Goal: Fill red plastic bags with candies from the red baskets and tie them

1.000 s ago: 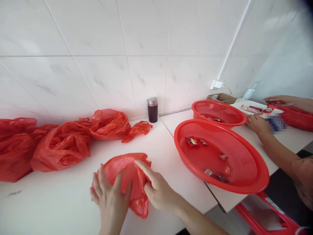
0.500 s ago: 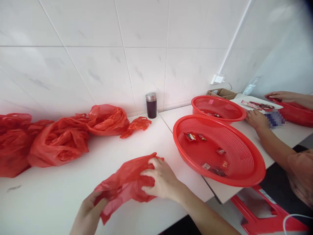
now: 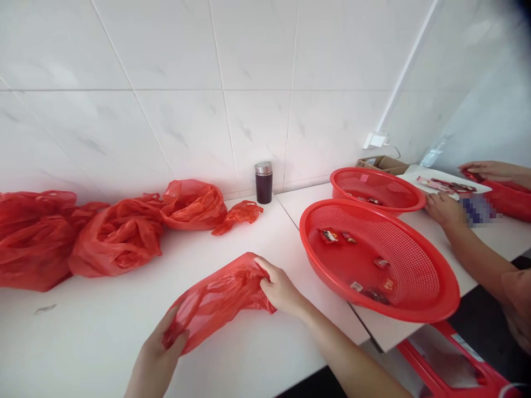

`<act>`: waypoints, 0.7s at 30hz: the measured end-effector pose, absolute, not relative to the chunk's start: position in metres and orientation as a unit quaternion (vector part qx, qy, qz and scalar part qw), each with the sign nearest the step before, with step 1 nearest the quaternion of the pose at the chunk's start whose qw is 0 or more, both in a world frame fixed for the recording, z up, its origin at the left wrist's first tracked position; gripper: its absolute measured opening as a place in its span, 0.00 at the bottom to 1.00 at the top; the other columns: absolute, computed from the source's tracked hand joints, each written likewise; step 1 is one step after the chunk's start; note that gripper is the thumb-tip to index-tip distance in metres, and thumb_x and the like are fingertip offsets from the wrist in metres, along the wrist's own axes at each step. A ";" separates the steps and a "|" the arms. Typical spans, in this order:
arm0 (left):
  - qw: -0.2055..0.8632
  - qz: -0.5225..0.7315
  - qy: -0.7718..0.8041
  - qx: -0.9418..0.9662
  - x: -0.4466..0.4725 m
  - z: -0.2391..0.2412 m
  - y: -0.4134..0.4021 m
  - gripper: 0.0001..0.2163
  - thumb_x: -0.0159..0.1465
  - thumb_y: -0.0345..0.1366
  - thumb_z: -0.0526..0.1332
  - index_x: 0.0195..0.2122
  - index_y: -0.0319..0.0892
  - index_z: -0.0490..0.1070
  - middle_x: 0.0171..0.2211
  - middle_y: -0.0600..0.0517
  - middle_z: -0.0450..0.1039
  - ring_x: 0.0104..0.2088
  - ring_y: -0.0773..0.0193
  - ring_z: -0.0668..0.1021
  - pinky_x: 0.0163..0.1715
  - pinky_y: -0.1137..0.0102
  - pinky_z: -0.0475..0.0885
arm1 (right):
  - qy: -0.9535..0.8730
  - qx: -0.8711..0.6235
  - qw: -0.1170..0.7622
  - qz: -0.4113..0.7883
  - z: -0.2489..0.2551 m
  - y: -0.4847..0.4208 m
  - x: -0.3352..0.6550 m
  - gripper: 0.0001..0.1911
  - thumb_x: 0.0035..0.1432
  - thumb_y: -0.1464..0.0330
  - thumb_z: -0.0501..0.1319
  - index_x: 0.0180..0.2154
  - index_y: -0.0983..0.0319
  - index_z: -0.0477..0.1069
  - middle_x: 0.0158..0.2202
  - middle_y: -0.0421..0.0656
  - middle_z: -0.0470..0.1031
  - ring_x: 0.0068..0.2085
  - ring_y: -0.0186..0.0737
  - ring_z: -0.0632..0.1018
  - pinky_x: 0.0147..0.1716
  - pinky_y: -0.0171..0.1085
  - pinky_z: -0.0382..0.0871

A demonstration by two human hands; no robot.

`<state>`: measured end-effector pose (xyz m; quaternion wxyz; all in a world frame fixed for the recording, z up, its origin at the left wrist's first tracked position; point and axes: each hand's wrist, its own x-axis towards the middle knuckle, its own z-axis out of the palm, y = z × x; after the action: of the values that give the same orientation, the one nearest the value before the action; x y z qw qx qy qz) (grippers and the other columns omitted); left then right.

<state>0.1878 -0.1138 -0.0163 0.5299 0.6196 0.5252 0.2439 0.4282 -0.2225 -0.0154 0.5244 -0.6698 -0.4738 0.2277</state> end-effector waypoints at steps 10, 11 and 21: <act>0.423 0.256 0.525 0.693 0.191 -0.029 -0.113 0.29 0.54 0.32 0.57 0.59 0.46 0.61 0.56 0.46 0.67 0.56 0.49 0.69 0.51 0.60 0.66 | -0.443 -0.655 0.506 0.344 0.005 -0.235 0.421 0.36 0.56 0.70 0.57 0.65 0.53 0.51 0.48 0.42 0.75 0.44 0.40 0.76 0.43 0.37 0.69; 0.495 0.275 0.511 0.647 0.191 -0.026 -0.114 0.30 0.53 0.33 0.59 0.60 0.47 0.61 0.55 0.47 0.69 0.57 0.50 0.68 0.51 0.62 0.67 | -0.455 -0.686 0.461 0.331 0.004 -0.236 0.421 0.40 0.54 0.69 0.59 0.66 0.52 0.46 0.45 0.42 0.76 0.41 0.40 0.77 0.40 0.37 0.69; 0.790 0.275 0.403 0.371 0.174 -0.007 -0.118 0.08 0.50 0.39 0.68 0.22 0.42 0.72 0.23 0.55 0.69 0.23 0.68 0.71 0.23 0.75 0.71 | -0.498 -0.794 0.242 0.252 -0.007 -0.242 0.445 0.51 0.49 0.80 0.55 0.67 0.45 0.33 0.51 0.44 0.70 0.43 0.41 0.76 0.36 0.33 0.65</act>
<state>0.1741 -0.1181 -0.0068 0.7903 0.3709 0.4025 0.2754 0.4447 -0.2418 -0.0071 0.2423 -0.7937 -0.4979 0.2518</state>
